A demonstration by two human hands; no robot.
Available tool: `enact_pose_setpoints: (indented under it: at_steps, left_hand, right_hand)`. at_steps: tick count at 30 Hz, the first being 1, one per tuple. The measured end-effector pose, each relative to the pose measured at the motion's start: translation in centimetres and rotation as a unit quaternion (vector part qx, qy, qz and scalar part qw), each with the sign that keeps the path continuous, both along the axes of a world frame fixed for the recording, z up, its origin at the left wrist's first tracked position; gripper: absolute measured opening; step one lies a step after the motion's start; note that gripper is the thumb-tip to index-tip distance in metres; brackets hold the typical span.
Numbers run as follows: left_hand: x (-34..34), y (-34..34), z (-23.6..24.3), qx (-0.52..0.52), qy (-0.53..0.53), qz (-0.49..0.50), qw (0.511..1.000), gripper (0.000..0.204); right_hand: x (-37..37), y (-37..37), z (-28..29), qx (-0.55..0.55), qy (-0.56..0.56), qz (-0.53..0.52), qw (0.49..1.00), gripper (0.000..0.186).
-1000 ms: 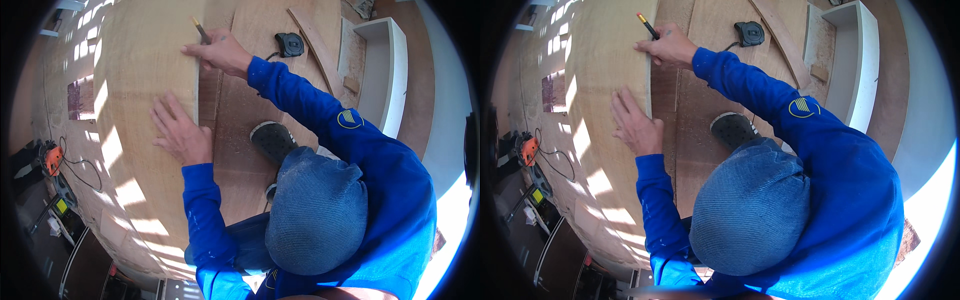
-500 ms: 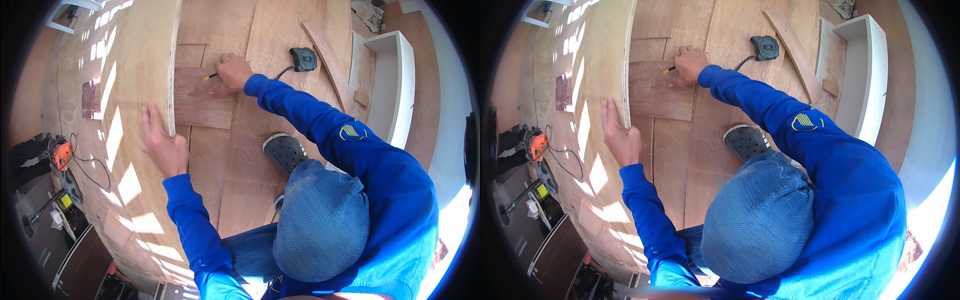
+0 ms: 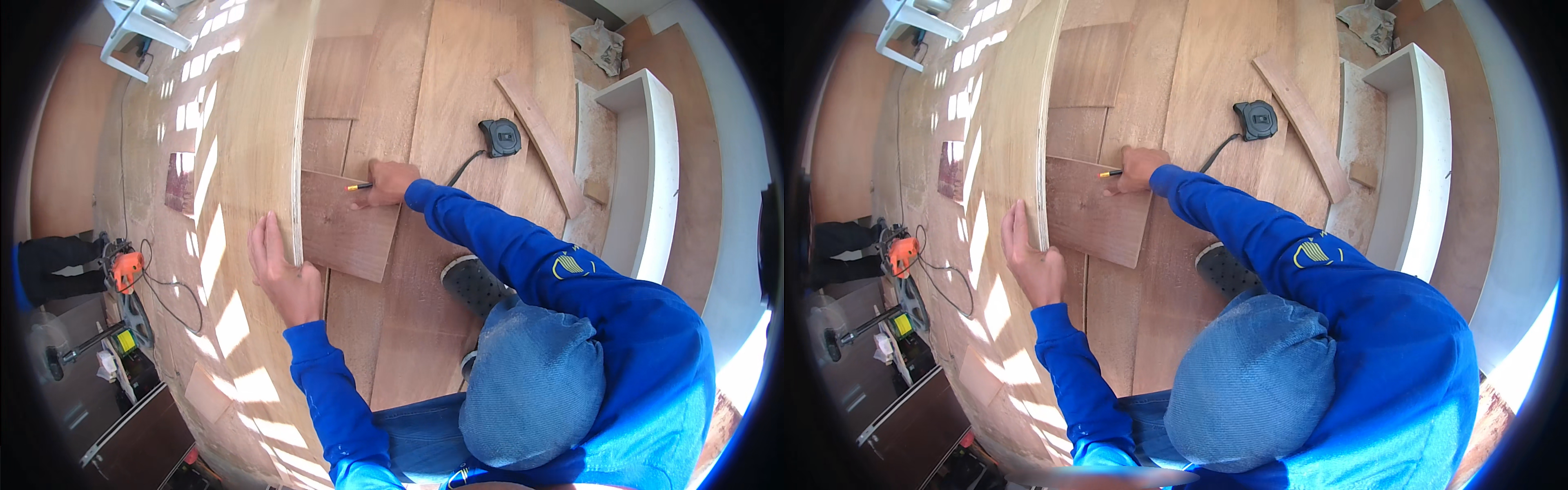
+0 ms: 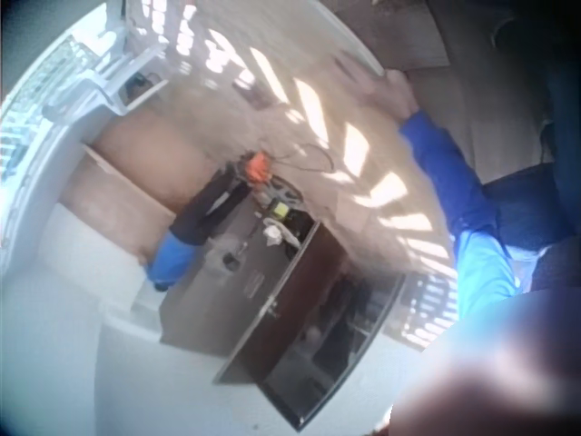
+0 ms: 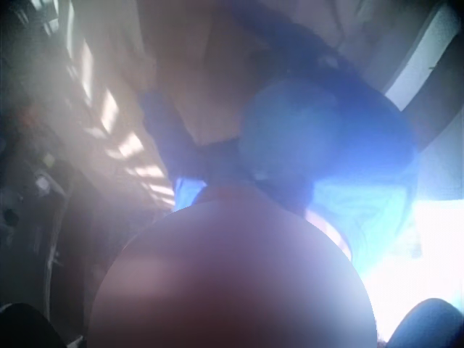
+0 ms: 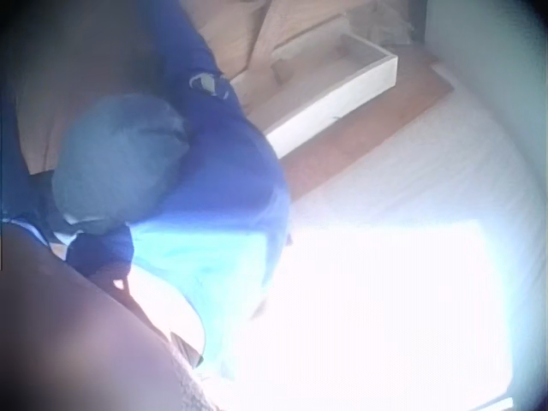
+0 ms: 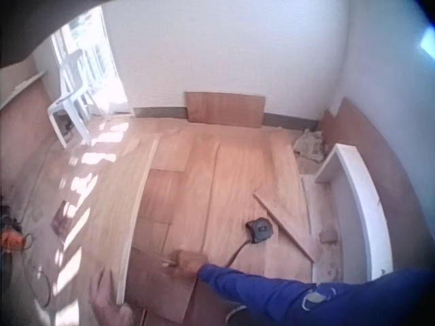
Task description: The person measures a wooden board with a tape measure and marks it with a pencil. They then position the board on the floor, measure and mark it again, and prepare to cut it with a circular saw.
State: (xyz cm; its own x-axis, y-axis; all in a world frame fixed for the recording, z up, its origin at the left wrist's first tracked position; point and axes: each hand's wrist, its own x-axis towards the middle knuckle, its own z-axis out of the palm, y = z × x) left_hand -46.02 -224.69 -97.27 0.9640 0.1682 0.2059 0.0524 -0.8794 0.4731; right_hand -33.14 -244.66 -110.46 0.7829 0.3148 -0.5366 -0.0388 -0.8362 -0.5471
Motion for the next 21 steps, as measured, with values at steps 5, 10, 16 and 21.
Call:
enact_pose_setpoints:
  at_steps: [5, 10, 16, 21]
  left_hand:
    - [0.0, 0.6, 1.9, 0.009, 0.003, 0.013, 1.000, 0.091]
    - [-1.0, 3.7, 5.2, -0.037, 0.013, 0.020, 0.999, 0.096]
    - [-2.4, 4.9, 4.0, -0.052, 0.038, 0.020, 0.998, 0.091]
    - [-2.4, 5.0, 1.7, -0.072, 0.019, 0.020, 0.997, 0.091]
  right_hand:
    - [2.5, -0.9, 1.7, -0.030, -0.060, 0.008, 0.998, 0.096]
    - [10.3, -13.2, 5.2, -0.056, -0.128, -0.056, 0.989, 0.092]
    - [6.4, -26.5, 8.8, -0.053, -0.107, -0.166, 0.979, 0.083]
    - [1.2, -34.6, 12.8, -0.158, -0.155, -0.159, 0.962, 0.080]
